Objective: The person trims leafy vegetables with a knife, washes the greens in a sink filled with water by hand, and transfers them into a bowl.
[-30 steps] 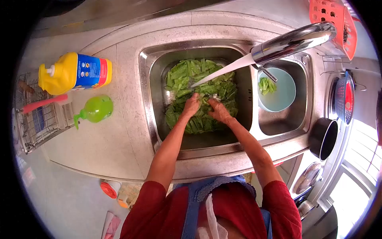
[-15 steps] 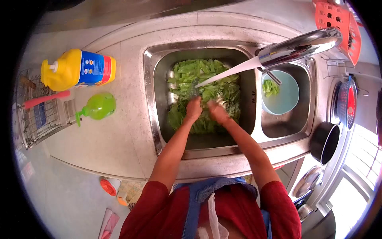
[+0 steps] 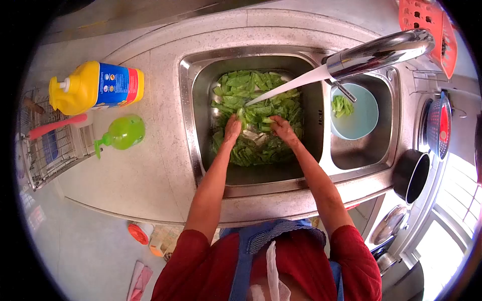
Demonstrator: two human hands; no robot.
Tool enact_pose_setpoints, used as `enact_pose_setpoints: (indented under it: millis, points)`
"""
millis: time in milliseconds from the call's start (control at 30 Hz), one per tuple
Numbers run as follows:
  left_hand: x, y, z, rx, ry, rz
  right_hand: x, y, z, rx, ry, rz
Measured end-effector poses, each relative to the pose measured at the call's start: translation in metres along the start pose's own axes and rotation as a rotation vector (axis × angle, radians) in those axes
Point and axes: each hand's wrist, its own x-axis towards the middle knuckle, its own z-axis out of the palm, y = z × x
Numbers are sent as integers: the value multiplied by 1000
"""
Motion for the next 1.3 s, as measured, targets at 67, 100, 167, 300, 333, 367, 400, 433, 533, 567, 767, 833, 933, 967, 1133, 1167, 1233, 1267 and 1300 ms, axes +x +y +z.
enact_pose_setpoints:
  millis: [67, 100, 167, 300, 333, 367, 400, 433, 533, 567, 767, 833, 933, 967, 1133, 1167, 1233, 1267, 1300]
  points:
    - [-17, 10, -2, 11, 113, 206, -9, -17, -2, -269, 203, -90]
    - [-13, -5, 5, 10, 113, 201, -10, -9, 10, -269, 200, -85]
    - [-4, -28, 17, 832, 360, 787, -7, 17, 36, -1287, 326, -396]
    - [-20, 0, 6, 393, -185, 155, -26, -32, 32, -832, -22, -62]
    - [-18, -6, 4, 388, -173, 195, -25, -6, 32, -592, 232, -215]
    - [-18, -3, 1, 389, -171, 193, -27, -14, 33, -590, 230, -215]
    - [-19, 3, -1, 349, -181, 160, -31, -27, 33, -117, 237, -39]
    - [-21, 7, -1, 309, -195, 126, -37, -39, 32, 357, 239, 141]
    - [-47, 36, -7, 224, -301, 178, -29, -30, 31, 544, 7, 145]
    - [-50, 42, -8, 155, -393, 230, -30, -44, 36, 690, 19, 200]
    - [-58, 46, -14, -111, -219, 259, -40, -69, 35, 595, 100, 99]
    - [-64, 50, -9, -133, -261, 290, -41, -70, 34, 533, 107, 61]
    - [-60, 49, 8, -217, -236, 305, -45, -79, 36, 241, 80, -30]
    - [-58, 47, 11, -239, -224, 330, -49, -85, 37, 312, 74, 4]
    - [-55, 41, 14, -360, -244, 365, -47, -86, 32, 716, 81, 117]
    - [-56, 40, 15, -362, -234, 346, -44, -84, 31, 658, 37, 93]
    - [-57, 39, 20, -363, -225, 324, -42, -77, 35, 601, -7, 72]
    - [-55, 38, 27, -275, -187, 229, -42, -69, 41, 470, 50, 113]
    - [-54, 36, 30, -188, -148, 137, -41, -63, 45, 338, 107, 150]
